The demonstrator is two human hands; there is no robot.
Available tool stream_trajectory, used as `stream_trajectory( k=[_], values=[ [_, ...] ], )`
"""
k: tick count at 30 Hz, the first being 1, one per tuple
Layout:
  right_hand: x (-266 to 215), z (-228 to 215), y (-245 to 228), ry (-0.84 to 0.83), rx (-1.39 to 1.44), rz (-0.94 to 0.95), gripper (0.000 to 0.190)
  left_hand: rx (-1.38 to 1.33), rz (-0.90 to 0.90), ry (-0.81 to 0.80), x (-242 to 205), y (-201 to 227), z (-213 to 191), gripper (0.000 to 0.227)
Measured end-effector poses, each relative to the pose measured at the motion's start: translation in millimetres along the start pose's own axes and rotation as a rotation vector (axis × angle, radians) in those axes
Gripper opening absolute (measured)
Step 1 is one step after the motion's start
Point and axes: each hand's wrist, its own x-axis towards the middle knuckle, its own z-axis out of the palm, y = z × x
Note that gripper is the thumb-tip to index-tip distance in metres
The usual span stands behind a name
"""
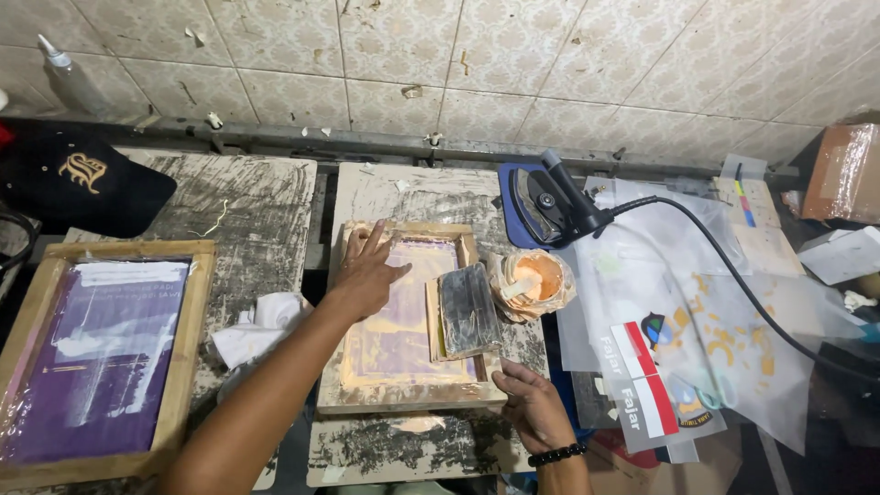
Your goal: The person uses a squeegee to spread orange ink across a screen printing frame. They repeatedly pull the ink across the mesh and occasionally wipe the squeegee with a white cloth.
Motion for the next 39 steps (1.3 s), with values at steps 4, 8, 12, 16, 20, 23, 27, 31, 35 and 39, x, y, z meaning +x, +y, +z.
stream_trajectory(
  k=[4, 8, 12, 16, 20, 23, 27, 31, 35, 39],
  values=[
    [0.3, 0.2, -1.0, 0.004, -0.011, 0.007, 0.059, 0.204, -0.033, -0.139, 27.6, -2.7, 8.5, 0.089],
    [0.1, 2.0, -2.0, 0.002, 0.006, 0.003, 0.057, 0.670, 0.016, -0.122, 34.2, -0.4, 22.8, 0.076],
    [0.3, 3.1, -3.9, 0.026, -0.007, -0.009, 0.052, 1.222, 0.033, -0.023, 18.5, 9.4, 24.9, 0.103],
    [10.3, -4.8, 5.6, -0.004, -0.009, -0.017, 0.054, 1.343, 0.096, -0.048, -3.6, 25.3, 5.9, 0.077],
    [6.5, -2.2, 7.5, 0.001, 0.014, -0.006, 0.051, 1.383, 0.246, -0.029, -1.6, 24.2, 2.3, 0.055],
    [9.8, -6.5, 10.9, 0.007, 0.023, 0.002, 0.051, 0.861, 0.256, 0.024, -11.9, 19.1, -15.7, 0.013],
    [29.8, -18.7, 25.3, -0.015, 0.033, -0.002, 0.049, 0.068, 0.180, 0.413, -22.2, -9.4, 7.1, 0.046],
    [30.8, -19.8, 36.6, 0.012, 0.032, 0.018, 0.040, -0.359, -0.103, 0.655, -84.6, -7.9, 63.4, 0.065],
    [35.6, -19.8, 43.9, 0.012, -0.012, 0.000, 0.042, -0.834, -0.424, 0.618, -136.7, 21.4, 133.5, 0.058],
    [40.3, -22.3, 49.8, 0.006, -0.033, -0.014, 0.041, -1.181, -0.615, 0.554, -148.7, 39.1, 192.4, 0.058]
  ],
)
